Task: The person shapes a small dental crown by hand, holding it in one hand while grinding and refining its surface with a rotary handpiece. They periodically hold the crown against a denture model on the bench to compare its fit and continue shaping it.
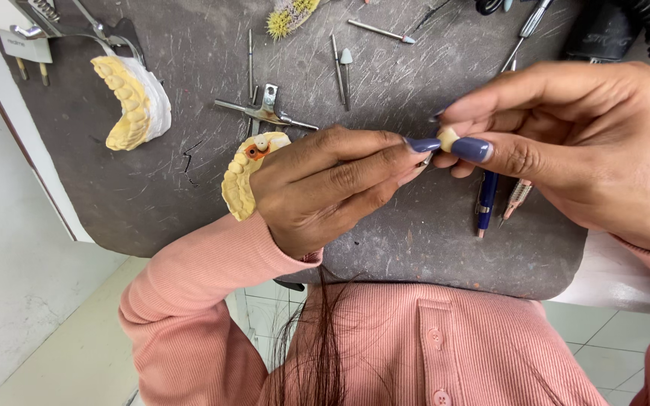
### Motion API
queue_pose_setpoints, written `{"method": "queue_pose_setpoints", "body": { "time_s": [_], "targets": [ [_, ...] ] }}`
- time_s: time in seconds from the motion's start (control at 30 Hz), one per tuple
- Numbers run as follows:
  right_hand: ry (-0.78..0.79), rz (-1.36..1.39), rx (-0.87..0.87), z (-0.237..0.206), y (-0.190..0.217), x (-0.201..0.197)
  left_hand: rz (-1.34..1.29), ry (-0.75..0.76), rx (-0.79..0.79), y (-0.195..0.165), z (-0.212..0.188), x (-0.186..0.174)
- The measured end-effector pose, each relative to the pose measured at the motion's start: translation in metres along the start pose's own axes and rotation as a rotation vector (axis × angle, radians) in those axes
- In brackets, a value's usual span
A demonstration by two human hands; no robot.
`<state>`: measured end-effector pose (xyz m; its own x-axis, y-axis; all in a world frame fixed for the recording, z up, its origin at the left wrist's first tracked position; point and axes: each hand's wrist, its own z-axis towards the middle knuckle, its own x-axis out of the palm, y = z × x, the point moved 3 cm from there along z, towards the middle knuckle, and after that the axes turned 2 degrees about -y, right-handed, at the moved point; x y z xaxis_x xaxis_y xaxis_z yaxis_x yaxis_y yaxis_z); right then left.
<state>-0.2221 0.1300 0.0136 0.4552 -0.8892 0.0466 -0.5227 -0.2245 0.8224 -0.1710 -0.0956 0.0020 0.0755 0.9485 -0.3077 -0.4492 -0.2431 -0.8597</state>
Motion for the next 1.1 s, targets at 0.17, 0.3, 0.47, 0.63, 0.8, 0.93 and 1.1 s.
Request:
{"method": "queue_pose_setpoints", "body": {
  "time_s": [0.17, 0.3, 0.47, 0.63, 0.8, 0.93, 1.1],
  "targets": [
    [0.008, -0.036, 0.034, 0.000, -0.005, 0.001, 0.066, 0.112, -0.020, -0.002, 0.001, -0.003],
    [0.019, -0.062, 0.045, -0.002, -0.005, 0.001, 0.098, 0.155, 0.035, -0.004, 0.002, -0.002],
    [0.062, -0.041, -0.034, -0.002, -0.001, 0.002, 0.108, 0.164, 0.098, -0.004, 0.000, -0.005],
    [0.079, -0.090, -0.058, -0.002, 0.007, 0.001, -0.002, 0.117, 0.014, -0.003, -0.003, -0.006],
    [0.065, -0.066, -0.022, -0.004, 0.002, 0.001, 0.062, 0.162, 0.100, -0.004, -0.003, -0.009],
    [0.104, 0.076, 0.006, -0.005, -0.008, 0.002, 0.026, 0.104, 0.087, -0.004, -0.003, -0.007],
    [0.114, 0.120, 0.012, -0.008, -0.012, 0.003, -0.077, -0.073, 0.126, 0.003, -0.006, 0.004]
  ]
}}
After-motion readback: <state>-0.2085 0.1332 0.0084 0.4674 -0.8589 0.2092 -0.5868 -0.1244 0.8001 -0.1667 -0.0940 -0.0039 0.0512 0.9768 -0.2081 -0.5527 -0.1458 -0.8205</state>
